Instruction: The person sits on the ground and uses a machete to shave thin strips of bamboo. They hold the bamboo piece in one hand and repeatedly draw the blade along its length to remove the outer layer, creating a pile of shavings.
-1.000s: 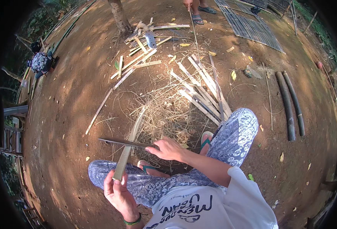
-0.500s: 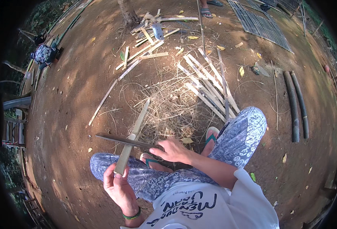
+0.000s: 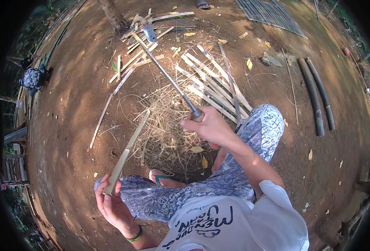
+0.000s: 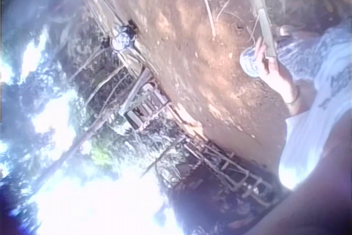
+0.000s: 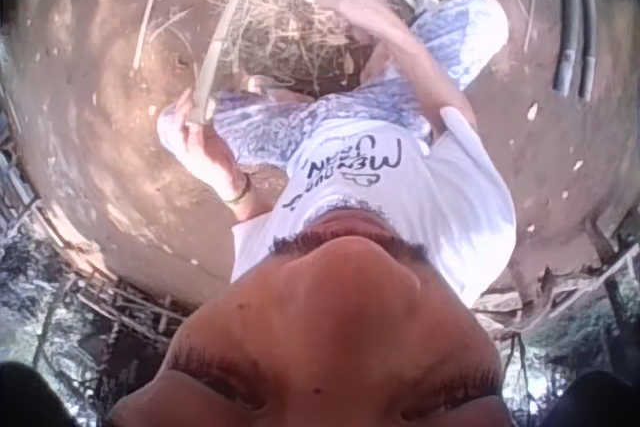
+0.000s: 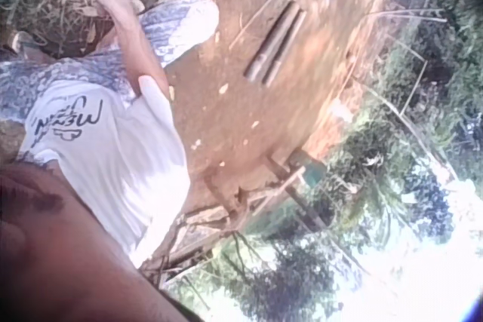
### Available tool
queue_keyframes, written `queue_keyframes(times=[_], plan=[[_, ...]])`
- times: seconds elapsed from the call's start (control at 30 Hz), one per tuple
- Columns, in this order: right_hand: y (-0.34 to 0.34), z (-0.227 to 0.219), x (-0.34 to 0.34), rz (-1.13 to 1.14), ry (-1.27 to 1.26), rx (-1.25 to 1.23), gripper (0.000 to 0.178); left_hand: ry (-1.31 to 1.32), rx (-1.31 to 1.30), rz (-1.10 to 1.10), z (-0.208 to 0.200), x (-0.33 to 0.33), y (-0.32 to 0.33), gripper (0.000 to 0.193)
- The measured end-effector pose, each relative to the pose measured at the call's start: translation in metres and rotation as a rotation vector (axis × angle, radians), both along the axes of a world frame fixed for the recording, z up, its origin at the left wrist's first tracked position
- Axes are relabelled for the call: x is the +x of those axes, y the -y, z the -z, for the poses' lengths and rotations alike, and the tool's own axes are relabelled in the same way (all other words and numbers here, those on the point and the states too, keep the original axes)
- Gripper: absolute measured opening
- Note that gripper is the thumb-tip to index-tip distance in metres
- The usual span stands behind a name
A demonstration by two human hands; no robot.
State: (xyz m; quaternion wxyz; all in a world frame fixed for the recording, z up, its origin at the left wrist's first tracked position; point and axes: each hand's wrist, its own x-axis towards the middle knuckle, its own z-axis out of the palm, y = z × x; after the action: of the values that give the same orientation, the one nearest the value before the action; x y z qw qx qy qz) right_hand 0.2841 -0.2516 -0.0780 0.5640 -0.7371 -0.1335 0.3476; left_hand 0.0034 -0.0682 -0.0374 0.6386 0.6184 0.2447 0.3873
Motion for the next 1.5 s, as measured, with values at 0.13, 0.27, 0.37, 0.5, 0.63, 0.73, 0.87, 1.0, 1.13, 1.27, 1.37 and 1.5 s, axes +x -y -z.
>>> queue_keyframes(times=[0.13, 0.27, 0.37, 0.5, 0.63, 0.73, 0.87, 1.0, 1.13, 1.27, 1.37, 1.5], plan=[[0.079, -0.073, 0.044, 0.364, 0.349, 0.079, 0.007, -0.07, 0.17, -0.072, -0.003, 0.004, -0.012, 0.036], [0.159, -0.023, 0.12, 0.573, 0.436, 0.03, 0.011, -0.149, 0.242, -0.153, -0.015, 0.014, -0.019, 0.026], [0.207, 0.094, 0.169, 0.614, 0.315, -0.035, 0.008, -0.103, 0.307, -0.237, -0.026, 0.022, -0.029, 0.017], [0.243, 0.252, 0.185, 0.664, 0.22, -0.561, 0.021, -0.089, 0.395, -0.301, -0.062, 0.022, -0.041, 0.021], [0.239, 0.326, 0.172, 0.767, 0.028, -0.857, 0.026, 0.039, 0.461, -0.453, -0.091, 0.028, -0.052, 0.022], [0.232, 0.326, 0.166, 0.752, 0.016, -0.872, 0.027, 0.083, 0.492, -0.407, -0.108, 0.019, -0.068, 0.02], [0.224, 0.319, 0.163, 0.729, 0.022, -0.869, 0.028, 0.166, 0.457, -0.344, -0.116, 0.033, -0.082, 0.019], [0.22, 0.313, 0.164, 0.722, 0.044, -0.849, 0.029, 0.269, 0.291, -0.299, -0.092, 0.087, -0.088, 0.016], [0.219, 0.313, 0.167, 0.727, 0.056, -0.821, 0.03, 0.248, 0.183, -0.095, -0.06, 0.149, -0.085, 0.015], [0.202, 0.313, 0.177, 0.697, 0.086, -0.741, 0.031, 0.177, 0.073, -0.066, -0.029, 0.202, -0.096, 0.019], [0.206, 0.321, 0.188, 0.614, 0.074, -0.805, 0.03, 0.135, 0.018, 0.047, -0.006, 0.256, -0.108, 0.021], [0.195, 0.317, 0.189, 0.43, 0.043, -0.911, 0.038, -0.076, -0.031, 0.156, 0.013, 0.303, -0.096, 0.05]])
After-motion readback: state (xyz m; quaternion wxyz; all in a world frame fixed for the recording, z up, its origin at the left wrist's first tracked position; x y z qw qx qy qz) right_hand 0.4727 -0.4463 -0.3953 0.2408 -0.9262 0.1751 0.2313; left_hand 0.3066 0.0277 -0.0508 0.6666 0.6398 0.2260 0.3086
